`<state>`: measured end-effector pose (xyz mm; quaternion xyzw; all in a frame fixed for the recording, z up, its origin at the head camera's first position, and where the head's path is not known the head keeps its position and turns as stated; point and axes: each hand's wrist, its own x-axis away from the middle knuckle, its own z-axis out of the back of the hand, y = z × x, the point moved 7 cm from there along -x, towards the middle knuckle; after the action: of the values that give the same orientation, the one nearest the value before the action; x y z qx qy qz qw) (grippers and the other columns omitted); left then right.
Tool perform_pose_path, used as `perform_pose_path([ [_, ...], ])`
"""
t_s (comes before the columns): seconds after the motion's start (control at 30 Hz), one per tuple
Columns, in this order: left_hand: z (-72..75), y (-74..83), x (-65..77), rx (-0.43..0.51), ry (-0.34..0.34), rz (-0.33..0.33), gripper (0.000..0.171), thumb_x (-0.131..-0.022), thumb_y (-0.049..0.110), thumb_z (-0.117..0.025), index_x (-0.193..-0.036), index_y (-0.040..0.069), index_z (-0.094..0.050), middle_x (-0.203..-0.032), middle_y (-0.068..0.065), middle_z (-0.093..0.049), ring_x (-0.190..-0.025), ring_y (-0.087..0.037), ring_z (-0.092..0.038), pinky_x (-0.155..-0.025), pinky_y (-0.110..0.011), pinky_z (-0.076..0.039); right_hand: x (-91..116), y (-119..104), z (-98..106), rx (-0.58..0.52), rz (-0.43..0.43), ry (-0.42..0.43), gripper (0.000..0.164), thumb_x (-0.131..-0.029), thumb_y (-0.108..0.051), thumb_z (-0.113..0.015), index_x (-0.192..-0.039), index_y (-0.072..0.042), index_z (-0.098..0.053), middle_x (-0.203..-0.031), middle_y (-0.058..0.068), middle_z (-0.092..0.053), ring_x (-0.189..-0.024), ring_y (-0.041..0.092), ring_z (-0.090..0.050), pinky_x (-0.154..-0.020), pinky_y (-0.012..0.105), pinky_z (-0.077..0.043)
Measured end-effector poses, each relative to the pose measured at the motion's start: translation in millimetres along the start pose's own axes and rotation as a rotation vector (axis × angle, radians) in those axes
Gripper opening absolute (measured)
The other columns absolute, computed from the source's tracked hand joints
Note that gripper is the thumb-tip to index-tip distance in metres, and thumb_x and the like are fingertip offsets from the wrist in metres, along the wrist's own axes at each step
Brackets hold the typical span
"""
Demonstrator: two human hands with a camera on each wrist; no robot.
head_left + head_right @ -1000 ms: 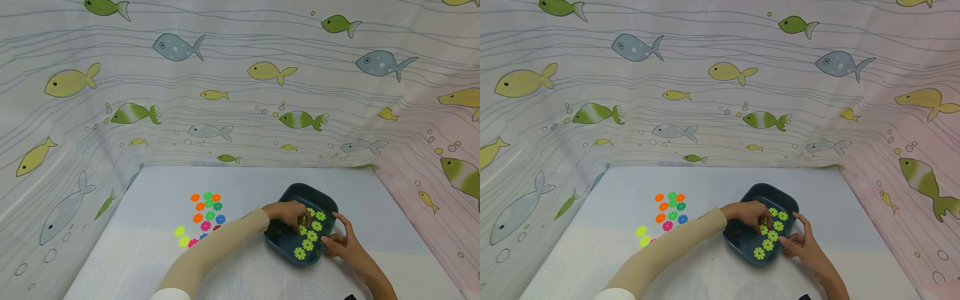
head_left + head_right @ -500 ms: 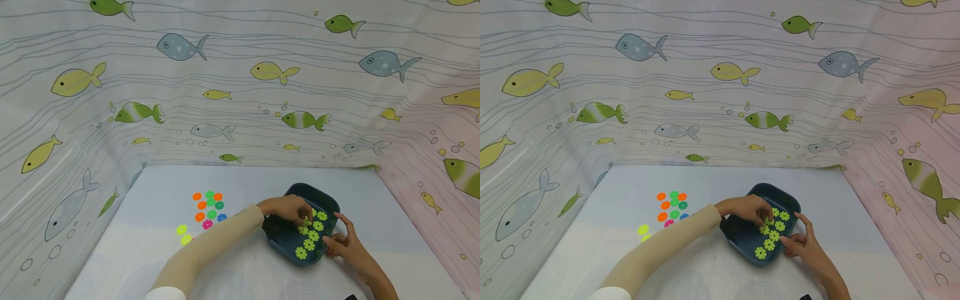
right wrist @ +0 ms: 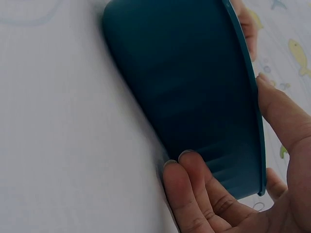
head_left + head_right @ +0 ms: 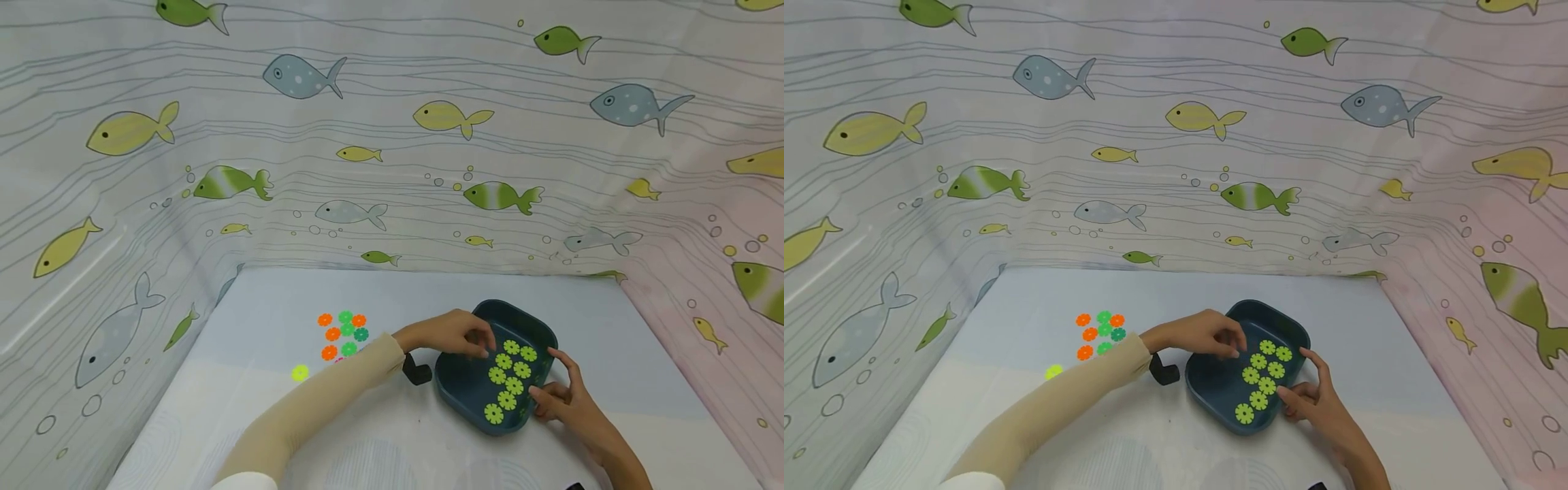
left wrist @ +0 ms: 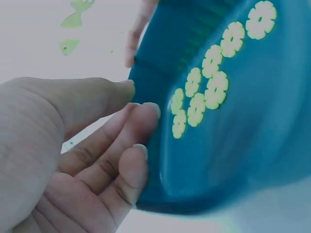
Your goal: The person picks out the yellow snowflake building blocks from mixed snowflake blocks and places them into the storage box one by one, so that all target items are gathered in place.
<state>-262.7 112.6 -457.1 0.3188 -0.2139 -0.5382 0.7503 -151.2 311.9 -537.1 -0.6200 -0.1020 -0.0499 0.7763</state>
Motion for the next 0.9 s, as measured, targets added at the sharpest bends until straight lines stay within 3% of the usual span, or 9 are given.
perform_pose_path([
  [0.23, 11.3, -9.2, 25.6, 0.082, 0.067, -0.006, 0.026, -0.1, 0.019, -0.07, -0.122, 0.005, -0.069, -0.093, 0.006, -0.069, -0.079, -0.01, -0.068, -0.072, -0.025, -0.058, 1, 0, -1, 0.001, -0.009, 0.011, 0.087, -0.104, -0.025, -0.064, -0.158, -0.039, 0.002, -0.1, 0.017, -0.066, -0.082, 0.033, -0.067, -0.077, 0.04, -0.059],
  [0.67, 27.8, -32.5, 76.7, 0.154, 0.204, 0.105, 0.019, -0.099, 0.022, -0.071, -0.116, 0.013, -0.073, -0.094, 0.004, -0.07, -0.082, -0.019, -0.067, -0.072, -0.03, -0.058, 0, 3, -2, 0.011, -0.032, 0.051, 0.09, -0.103, -0.028, -0.067, -0.16, -0.039, 0.001, -0.105, 0.017, -0.066, -0.082, 0.034, -0.068, -0.076, 0.041, -0.06],
  [0.9, 31.6, -47.6, 107.4, 0.192, 0.243, 0.15, 0.026, -0.1, 0.025, -0.07, -0.118, 0.006, -0.072, -0.093, 0.002, -0.07, -0.082, -0.025, -0.067, -0.072, -0.032, -0.058, -1, 2, -1, 0.029, -0.02, 0.061, 0.093, -0.101, -0.026, -0.069, -0.161, -0.039, 0.001, -0.104, 0.017, -0.064, -0.083, 0.035, -0.068, -0.075, 0.042, -0.06],
])
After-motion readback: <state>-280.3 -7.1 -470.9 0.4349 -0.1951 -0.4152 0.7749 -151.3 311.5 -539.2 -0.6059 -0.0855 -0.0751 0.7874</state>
